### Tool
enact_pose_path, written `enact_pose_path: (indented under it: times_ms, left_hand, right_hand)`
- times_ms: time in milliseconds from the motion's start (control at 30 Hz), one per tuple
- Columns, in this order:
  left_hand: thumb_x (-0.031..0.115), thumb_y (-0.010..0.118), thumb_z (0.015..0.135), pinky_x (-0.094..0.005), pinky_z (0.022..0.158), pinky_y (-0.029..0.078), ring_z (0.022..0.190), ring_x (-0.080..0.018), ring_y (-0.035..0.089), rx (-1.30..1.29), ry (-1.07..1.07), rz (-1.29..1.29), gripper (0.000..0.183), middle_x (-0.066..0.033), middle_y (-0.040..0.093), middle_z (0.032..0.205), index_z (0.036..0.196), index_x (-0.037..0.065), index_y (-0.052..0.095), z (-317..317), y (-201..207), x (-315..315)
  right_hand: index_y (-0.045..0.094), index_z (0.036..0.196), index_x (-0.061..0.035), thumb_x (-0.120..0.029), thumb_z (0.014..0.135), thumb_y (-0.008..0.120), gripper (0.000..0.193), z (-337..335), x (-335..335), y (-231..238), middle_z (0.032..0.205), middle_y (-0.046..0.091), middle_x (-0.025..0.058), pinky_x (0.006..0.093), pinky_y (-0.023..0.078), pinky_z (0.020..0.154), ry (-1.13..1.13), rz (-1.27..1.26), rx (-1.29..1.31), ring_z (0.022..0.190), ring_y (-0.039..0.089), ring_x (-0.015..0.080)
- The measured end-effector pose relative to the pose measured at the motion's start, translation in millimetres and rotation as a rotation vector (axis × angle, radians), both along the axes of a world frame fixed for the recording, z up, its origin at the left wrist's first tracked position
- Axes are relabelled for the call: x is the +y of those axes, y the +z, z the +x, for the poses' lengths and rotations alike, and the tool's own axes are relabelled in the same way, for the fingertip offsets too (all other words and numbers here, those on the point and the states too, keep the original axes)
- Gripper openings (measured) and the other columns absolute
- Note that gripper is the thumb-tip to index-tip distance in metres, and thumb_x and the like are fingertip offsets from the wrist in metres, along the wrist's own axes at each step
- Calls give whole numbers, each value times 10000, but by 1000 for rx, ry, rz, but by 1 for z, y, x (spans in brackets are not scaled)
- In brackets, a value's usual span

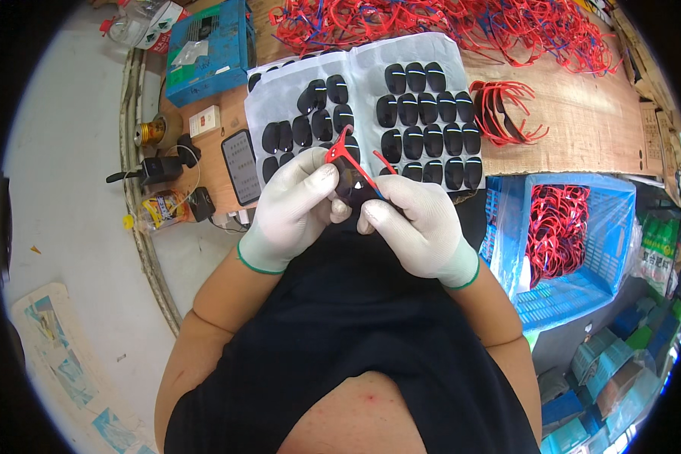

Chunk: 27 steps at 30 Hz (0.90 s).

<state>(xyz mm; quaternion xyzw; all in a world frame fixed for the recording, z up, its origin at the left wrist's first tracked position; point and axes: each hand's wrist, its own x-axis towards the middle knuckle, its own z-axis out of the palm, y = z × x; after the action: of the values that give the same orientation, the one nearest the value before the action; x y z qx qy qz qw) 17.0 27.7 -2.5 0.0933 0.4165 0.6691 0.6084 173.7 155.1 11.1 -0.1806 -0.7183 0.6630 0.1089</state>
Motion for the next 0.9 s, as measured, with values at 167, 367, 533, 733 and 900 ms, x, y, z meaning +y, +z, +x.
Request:
enact_pose_path:
  times_ms: [167,367,533,733,900]
  left_hand:
    - [200,582,1027,-228,681,487,742,-66,575,168,23,-8,148,-14,610,895,1045,62,533,3,-1,-5]
    - [137,578,1014,-250,702,512,781,-107,601,236,95,101,114,-78,626,1027,1068,80,495,24,22,-19]
    - [205,546,1035,-287,755,479,827,-139,582,165,74,52,210,-85,643,983,1130,21,582,17,7,-14]
    - [283,540,1050,-284,752,447,821,-127,567,-231,2,232,298,-53,638,891,1107,17,661,16,-2,-6]
    - [312,523,1046,-288,752,456,828,-141,571,251,-18,38,332,-68,645,963,1119,7,633,10,-7,-14]
  right_hand:
    - [673,855,-1,-115,937,567,176,0,-4,1,660,639,74,290,494,595,-42,52,30,597,638,177]
    - [656,725,-19,-114,897,577,212,4,1,3,600,595,75,292,414,506,-4,-50,153,509,558,164]
    - [652,750,-16,-104,915,597,195,0,2,9,631,592,77,297,440,530,15,86,77,529,580,182]
    - [670,825,-9,-100,924,620,143,-2,2,2,676,626,80,294,486,578,65,138,30,595,651,206]
    - [665,845,-8,-118,920,641,135,-2,-2,-3,703,651,83,289,496,592,-4,46,-37,616,669,201]
